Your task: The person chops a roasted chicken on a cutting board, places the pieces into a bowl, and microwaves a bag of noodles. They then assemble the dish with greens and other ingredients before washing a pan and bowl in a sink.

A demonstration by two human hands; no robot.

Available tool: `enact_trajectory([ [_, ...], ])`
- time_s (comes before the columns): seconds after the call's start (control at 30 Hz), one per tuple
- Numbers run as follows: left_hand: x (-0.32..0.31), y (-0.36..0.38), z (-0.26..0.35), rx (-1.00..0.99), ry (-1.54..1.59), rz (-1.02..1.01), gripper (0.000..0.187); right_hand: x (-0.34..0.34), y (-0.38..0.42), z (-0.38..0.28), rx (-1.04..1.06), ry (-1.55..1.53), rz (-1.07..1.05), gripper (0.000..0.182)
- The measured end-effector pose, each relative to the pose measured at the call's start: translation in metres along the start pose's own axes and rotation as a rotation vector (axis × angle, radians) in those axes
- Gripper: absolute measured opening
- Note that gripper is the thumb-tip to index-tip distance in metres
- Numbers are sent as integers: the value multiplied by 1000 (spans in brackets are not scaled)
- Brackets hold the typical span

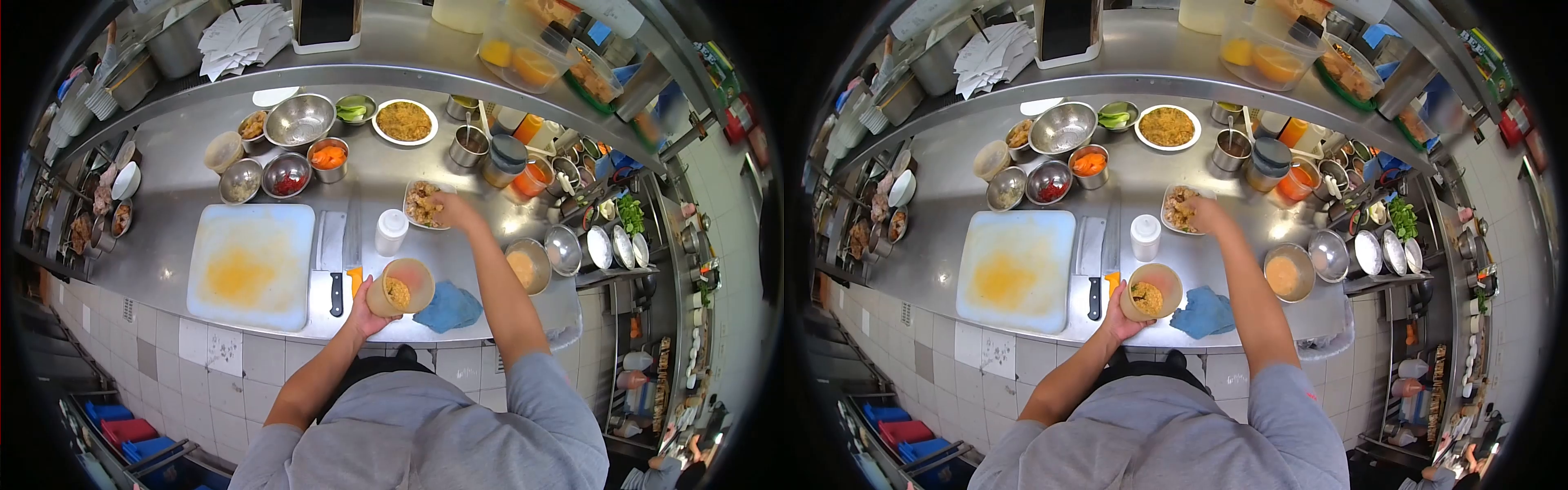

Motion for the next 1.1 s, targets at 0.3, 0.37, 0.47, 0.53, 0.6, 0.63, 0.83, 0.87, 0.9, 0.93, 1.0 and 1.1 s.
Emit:
enact_trajectory([
  [0.3, -21, -14, -19, 87, -126, -132, 55, -85, 174, -110, -337, -1340, -45, 47],
  [0.37, -41, -12, -22, 33, -165, -142, 58, -102, 196, -91, -565, -1461, 175, 45],
  [0.47, -51, -4, -20, 4, -130, -87, 59, -74, 208, -94, -430, -1480, 456, 43],
  [0.53, -39, -6, -17, 29, -138, -91, 59, -36, 216, -110, -326, -1224, 405, 47],
  [0.6, -31, -8, -19, 35, -85, 16, 57, -8, 217, -128, -123, -899, 370, 55],
  [0.63, -33, -8, -20, 36, -59, 66, 57, 4, 214, -139, 27, -697, 357, 59],
  [0.83, -61, 16, -23, -47, -70, 90, 53, 7, 203, -203, 324, 39, 253, 70],
  [0.87, -64, 22, -21, -61, -82, 102, 51, 6, 200, -202, 334, 18, 281, 73],
  [0.9, -70, 30, -15, -170, -138, 108, 51, 6, 200, -202, 338, -11, 330, 71],
  [0.93, -80, 40, -9, -281, -195, 112, 50, 9, 197, -207, 344, -38, 381, 70],
  [1.0, -94, 53, 9, -527, -306, 101, 49, 20, 189, -218, 369, -104, 492, 67],
  [1.1, -123, 67, 31, -817, -426, 52, 49, 63, 171, -253, 452, -140, 653, 64],
])
Point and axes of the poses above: each hand's wrist, its own y-axis away from the middle knuckle, its own x-axis out of the back of the hand, z = x × y, the point moved 6 cm from there along -y, towards the middle knuckle, and after that the axes turned 13 degrees about x, right-handed, at the moved point
